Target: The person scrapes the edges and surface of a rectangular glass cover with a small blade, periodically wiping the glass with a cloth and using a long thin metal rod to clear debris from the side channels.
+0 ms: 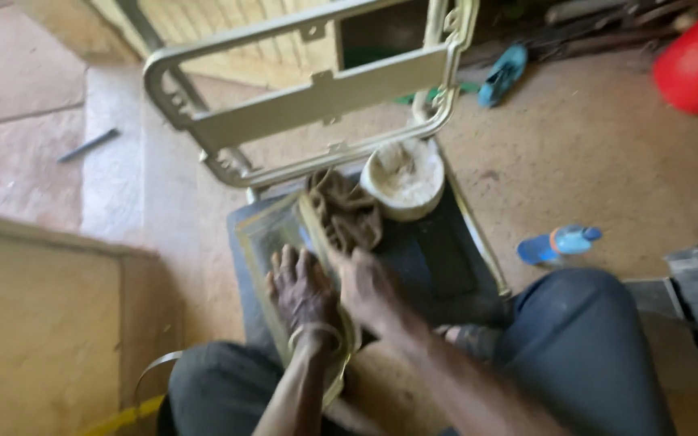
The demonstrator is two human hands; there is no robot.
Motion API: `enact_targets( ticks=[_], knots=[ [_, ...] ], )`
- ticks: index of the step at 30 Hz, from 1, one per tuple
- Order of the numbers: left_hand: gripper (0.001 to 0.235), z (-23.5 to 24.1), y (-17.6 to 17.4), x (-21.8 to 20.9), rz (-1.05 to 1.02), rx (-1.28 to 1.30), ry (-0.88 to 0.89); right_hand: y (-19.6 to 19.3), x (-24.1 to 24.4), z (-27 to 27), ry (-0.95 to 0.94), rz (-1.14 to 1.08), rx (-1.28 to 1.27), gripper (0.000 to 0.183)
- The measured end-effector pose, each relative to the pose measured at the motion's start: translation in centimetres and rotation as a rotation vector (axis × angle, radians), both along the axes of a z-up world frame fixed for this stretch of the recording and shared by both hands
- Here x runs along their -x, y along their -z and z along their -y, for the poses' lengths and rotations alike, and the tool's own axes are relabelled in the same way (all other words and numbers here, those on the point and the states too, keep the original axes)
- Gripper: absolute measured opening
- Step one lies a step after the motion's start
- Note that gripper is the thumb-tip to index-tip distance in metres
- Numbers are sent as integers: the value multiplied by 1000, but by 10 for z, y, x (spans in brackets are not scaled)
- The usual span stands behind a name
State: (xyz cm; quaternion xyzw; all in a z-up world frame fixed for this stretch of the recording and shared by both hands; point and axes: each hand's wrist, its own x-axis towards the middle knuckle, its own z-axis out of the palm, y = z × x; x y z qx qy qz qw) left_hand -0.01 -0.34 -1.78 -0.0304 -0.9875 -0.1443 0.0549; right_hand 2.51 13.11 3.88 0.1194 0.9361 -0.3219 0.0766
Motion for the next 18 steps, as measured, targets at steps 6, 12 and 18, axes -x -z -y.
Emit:
enact_targets(
  ticks=[6, 12, 18],
  knots=[
    [29, -6, -9, -1, 35, -89, -4, -14, -17, -19, -51, -33, -29, 42],
    [36, -5, -3, -2, -27, -123, 32, -19, -46, -11, -123, 95, 67, 52],
    [37, -2, 6, -3, -88, -41, 46, -15, 1, -21, -101, -61, 101, 38]
  ],
)
